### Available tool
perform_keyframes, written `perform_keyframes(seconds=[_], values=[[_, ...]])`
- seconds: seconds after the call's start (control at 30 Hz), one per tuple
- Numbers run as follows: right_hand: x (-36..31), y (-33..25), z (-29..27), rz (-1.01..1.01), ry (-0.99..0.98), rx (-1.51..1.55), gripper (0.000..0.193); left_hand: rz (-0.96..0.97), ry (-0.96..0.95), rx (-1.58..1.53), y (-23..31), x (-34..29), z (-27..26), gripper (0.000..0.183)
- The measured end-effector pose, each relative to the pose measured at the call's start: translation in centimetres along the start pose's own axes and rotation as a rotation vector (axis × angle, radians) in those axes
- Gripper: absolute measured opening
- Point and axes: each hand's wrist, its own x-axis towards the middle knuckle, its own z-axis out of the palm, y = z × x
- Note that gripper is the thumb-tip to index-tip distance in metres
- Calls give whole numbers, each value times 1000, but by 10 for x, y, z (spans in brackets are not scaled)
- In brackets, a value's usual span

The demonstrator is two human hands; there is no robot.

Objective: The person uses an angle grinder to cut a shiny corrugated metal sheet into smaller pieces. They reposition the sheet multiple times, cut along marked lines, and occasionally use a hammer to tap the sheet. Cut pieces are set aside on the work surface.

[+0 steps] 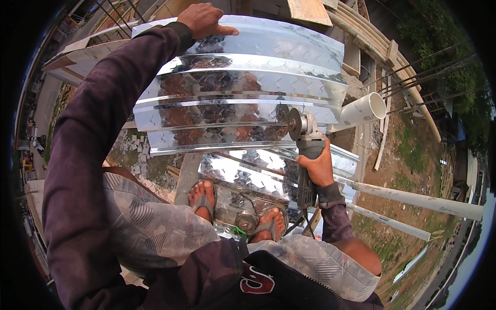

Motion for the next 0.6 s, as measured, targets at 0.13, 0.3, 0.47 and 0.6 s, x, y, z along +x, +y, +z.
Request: perform_keyframes(seconds=[0.13,0.3,0.47,0.6], values=[[0,1,0,-2,-4,15,94,-9,-11,-14,0,0,0,76],[0,2,1,9,-5,12,94,-2,-8,-7,1,0,-2,77],[0,-1,1,-10,5,-4,94,-13,-26,10,2,1,-2,78],[0,-1,1,20,1,-1,94,-25,-42,-16,3,1,-3,79]])
